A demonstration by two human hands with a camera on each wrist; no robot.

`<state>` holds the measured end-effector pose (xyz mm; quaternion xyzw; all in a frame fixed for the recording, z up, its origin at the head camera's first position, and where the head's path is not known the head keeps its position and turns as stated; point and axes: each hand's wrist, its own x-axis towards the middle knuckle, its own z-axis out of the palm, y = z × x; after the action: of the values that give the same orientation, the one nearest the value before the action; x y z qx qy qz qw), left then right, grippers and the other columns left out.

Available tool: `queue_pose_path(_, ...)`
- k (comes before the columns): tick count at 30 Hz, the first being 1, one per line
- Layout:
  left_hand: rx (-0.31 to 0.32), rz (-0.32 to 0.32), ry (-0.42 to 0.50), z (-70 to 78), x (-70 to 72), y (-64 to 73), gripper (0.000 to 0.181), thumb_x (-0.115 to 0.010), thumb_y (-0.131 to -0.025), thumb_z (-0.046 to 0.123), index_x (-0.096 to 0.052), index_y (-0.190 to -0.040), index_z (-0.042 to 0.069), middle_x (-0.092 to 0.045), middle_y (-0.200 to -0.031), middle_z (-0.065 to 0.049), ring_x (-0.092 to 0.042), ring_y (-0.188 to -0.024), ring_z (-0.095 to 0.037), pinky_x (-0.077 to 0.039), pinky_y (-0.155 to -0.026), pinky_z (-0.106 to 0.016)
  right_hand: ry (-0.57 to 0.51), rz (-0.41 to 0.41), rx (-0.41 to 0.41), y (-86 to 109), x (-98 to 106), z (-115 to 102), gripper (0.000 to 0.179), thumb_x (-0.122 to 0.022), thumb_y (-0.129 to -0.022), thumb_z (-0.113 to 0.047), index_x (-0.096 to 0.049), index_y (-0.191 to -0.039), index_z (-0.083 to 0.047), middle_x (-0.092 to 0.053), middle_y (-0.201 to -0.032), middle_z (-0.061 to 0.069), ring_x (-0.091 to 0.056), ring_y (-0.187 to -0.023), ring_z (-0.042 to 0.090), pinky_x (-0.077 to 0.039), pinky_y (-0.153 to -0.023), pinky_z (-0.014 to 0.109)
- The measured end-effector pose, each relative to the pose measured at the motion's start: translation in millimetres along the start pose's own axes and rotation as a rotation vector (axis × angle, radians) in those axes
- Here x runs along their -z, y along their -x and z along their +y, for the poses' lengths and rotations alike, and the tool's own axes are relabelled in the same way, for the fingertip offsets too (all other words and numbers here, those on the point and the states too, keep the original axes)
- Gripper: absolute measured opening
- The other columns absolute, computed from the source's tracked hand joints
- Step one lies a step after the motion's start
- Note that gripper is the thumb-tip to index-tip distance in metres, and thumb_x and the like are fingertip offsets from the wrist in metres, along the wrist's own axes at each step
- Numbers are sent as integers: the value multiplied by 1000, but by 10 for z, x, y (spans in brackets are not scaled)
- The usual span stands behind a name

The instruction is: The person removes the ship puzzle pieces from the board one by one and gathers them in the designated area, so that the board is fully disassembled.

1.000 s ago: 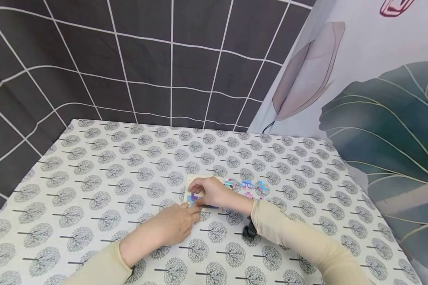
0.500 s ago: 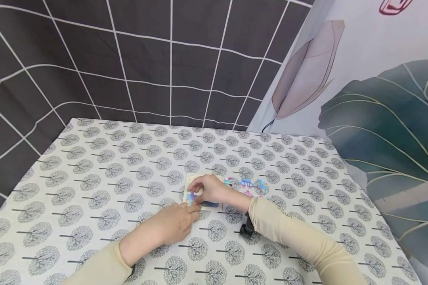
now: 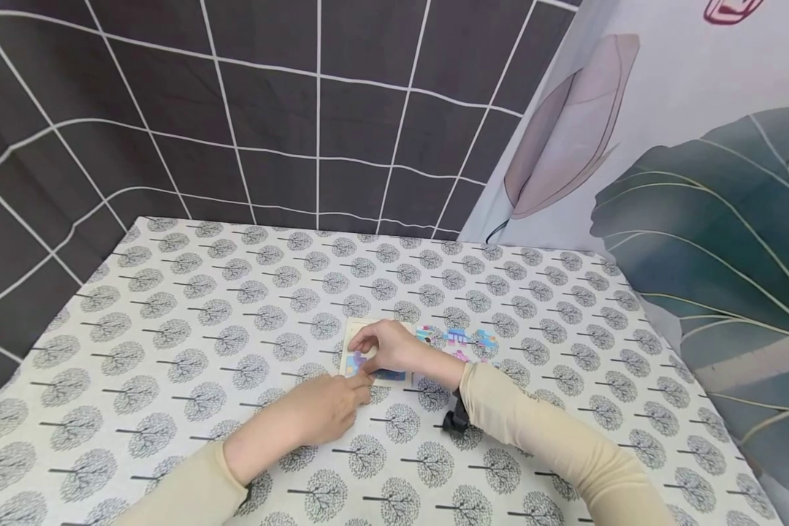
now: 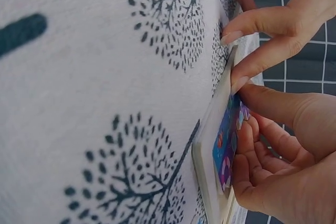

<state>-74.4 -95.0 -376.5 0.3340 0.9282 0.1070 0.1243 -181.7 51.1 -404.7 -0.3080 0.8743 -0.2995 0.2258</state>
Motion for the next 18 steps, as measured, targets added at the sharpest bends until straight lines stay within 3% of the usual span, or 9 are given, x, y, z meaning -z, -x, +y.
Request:
queue_pose_path(12, 11, 13, -1, 28, 21, 26, 35, -57, -87, 8, -57, -121, 1, -51, -136, -10, -56, -114, -28, -47, -97, -42, 39, -97, -41, -143, 89, -78, 29, -85, -60, -6, -72, -86, -10, -66, -77, -4, -58, -71, 7, -49, -69, 15)
queue_pose_path(18, 11, 6, -20, 27, 4, 24, 38, -56, -89, 10, -54, -125, 0, -49, -137, -11, -56, -115, -27, -48, -97, -41, 89, -130, -44, -168, 110, -91, 27, -85, -61, -9, -72, -83, -12, -64, -76, -6, -55, -72, 8, -48, -70, 17)
